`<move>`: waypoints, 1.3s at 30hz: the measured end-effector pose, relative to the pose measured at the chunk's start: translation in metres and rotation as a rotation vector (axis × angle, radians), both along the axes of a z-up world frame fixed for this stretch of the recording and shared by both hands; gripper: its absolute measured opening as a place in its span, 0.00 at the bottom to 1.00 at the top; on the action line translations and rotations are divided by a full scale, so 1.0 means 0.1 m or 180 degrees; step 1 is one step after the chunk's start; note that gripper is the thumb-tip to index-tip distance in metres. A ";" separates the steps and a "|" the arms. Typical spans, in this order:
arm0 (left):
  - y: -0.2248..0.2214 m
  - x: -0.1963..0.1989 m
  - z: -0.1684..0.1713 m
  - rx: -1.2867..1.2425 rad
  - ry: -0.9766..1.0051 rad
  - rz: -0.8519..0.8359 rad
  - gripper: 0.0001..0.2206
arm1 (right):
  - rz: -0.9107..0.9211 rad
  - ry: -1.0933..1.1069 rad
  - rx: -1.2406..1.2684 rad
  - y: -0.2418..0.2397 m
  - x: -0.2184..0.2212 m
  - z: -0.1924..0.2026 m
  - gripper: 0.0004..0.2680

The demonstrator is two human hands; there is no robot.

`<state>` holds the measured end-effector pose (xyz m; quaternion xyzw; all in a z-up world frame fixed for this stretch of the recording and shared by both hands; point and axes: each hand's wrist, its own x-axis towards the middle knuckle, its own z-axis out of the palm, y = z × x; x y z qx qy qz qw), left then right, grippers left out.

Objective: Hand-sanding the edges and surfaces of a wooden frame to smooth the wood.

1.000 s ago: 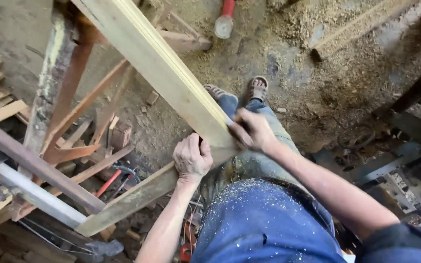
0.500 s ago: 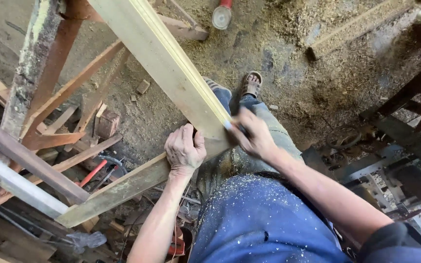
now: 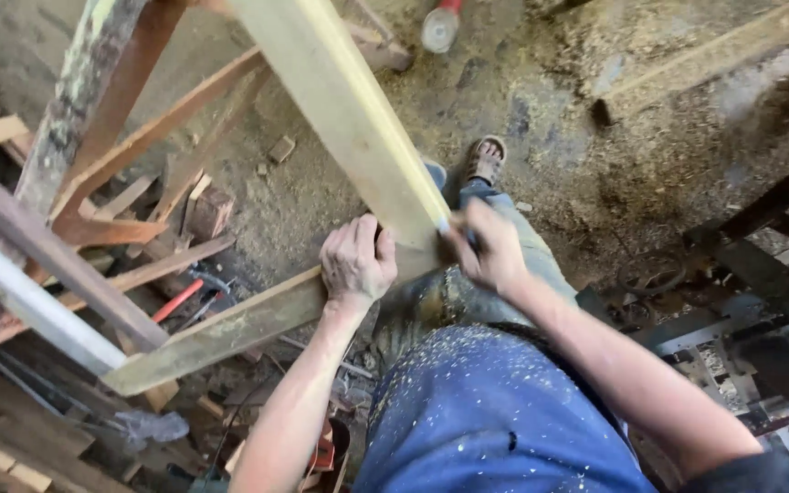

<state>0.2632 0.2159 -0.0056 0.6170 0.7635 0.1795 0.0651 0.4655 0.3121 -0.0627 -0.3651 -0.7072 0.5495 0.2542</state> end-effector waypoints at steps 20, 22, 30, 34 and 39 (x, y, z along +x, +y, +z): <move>0.02 -0.02 0.03 0.0067 -0.0077 -0.0042 0.19 | -0.0485 0.0065 -0.0805 0.07 -0.05 0.14 0.03; 0.00 -0.01 0.02 0.0027 -0.0100 -0.0083 0.18 | -0.0328 0.0049 -0.0556 0.11 -0.08 0.09 0.04; 0.05 0.01 -0.01 0.0028 -0.0086 -0.0052 0.20 | -0.0365 0.0077 -0.0753 -0.01 0.05 0.21 0.05; -0.02 -0.01 -0.04 -0.0028 -0.0020 -0.0063 0.19 | -0.0278 0.0279 -0.0283 0.33 -0.41 0.13 0.07; -0.01 0.00 -0.04 -0.0008 -0.0087 -0.0107 0.20 | -0.0328 -0.0216 -0.0596 -0.03 0.13 0.30 0.06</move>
